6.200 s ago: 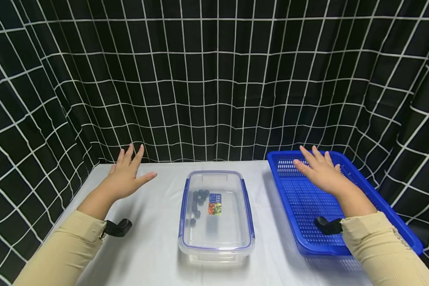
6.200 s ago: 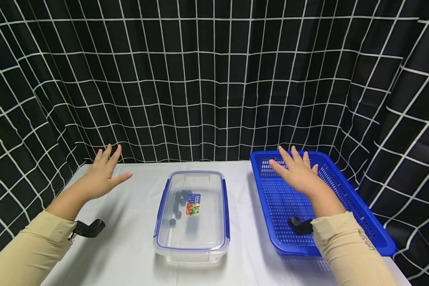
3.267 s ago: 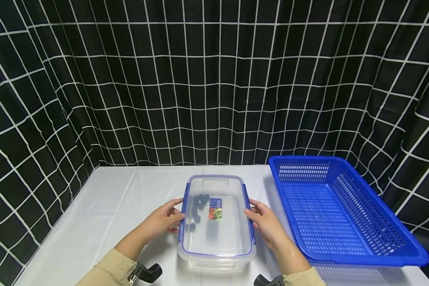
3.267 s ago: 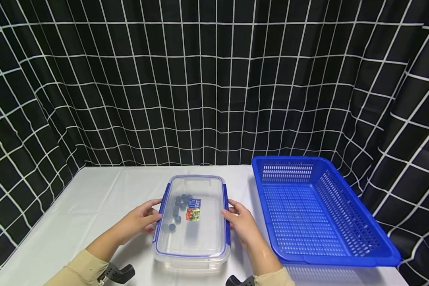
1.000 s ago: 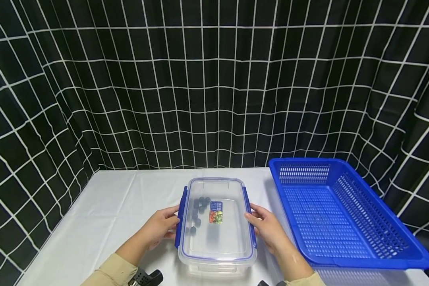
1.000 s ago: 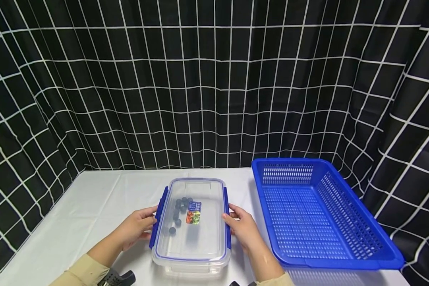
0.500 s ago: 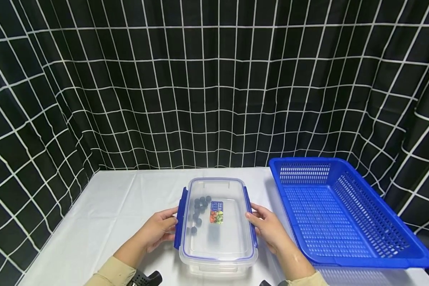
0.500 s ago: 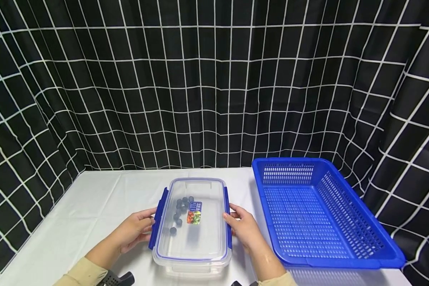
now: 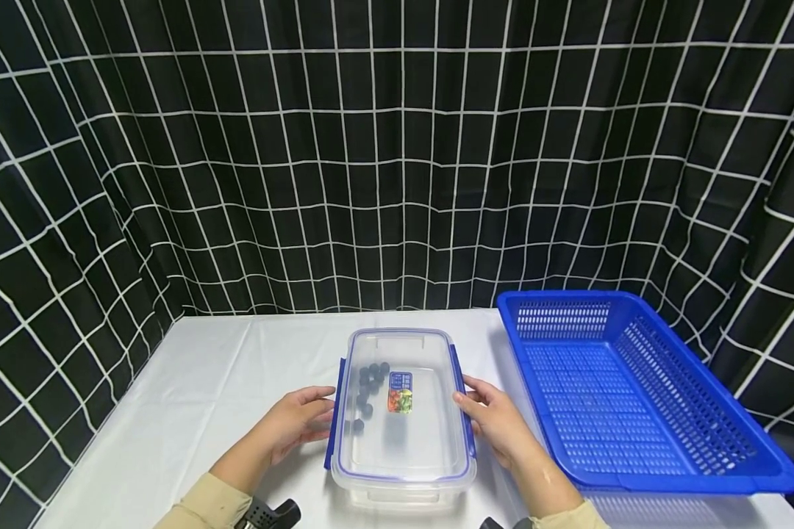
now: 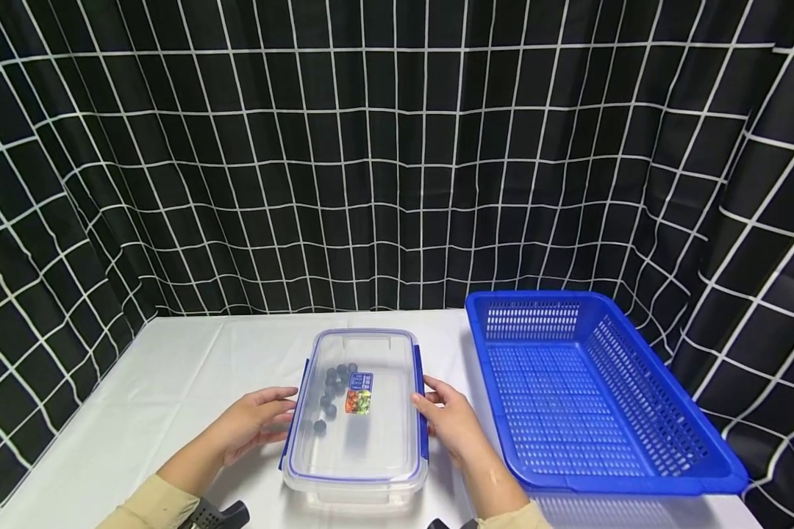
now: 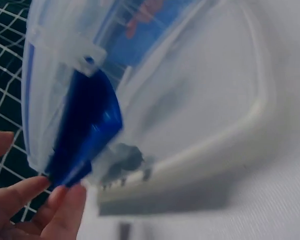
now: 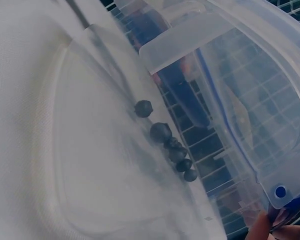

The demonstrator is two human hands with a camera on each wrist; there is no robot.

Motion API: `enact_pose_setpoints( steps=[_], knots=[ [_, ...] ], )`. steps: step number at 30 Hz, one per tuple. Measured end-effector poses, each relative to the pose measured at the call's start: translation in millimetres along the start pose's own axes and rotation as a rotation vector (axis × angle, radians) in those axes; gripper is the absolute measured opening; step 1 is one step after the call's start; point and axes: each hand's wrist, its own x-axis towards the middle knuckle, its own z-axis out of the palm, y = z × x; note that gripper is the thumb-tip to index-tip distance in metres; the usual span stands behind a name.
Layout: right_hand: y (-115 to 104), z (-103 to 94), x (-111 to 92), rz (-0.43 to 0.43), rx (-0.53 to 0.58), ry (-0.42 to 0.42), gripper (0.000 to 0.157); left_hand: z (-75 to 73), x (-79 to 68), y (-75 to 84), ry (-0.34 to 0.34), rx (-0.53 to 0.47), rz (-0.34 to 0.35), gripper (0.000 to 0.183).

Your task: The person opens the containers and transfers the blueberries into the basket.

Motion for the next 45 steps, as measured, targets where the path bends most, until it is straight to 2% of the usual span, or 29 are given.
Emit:
enact_pose_setpoints(
  steps=[4, 8, 16, 20, 30, 39, 45],
  knots=[
    [0, -0.1, -1, -0.01, -0.008, -0.004, 0.049, 2.8, -1.8, 7.4, 0.05, -0.029, 0.048, 0.044],
    [0, 0.0, -1, -0.004, -0.01, 0.0, 0.049, 4.8, -3.5, 13.1, 0.031, -0.05, 0.062, 0.043],
    [1, -0.2, 0, -0.001, -0.015, -0.005, 0.051, 10.6, -9.7, 17.1, -0.066, -0.049, 0.048, 0.055],
    [0, 0.3, 0, 0.003, -0.011, -0.013, 0.052, 12.1, -10.5, 18.2, -0.063, -0.033, 0.037, 0.059],
    [-3, 1.6, -3, 0.003, -0.042, -0.002, 0.048, 12.6, -7.2, 14.4, -0.048, -0.018, 0.003, 0.058],
    [-7, 3.5, -8, -0.027, -0.041, -0.002, 0.042, 13.3, -8.4, 18.1, -0.033, -0.004, -0.01, 0.058],
    [-1, 1.3, -8, -0.066, -0.044, 0.018, 0.036, 13.5, -7.8, 17.2, -0.04, -0.003, -0.013, 0.058]
  ],
)
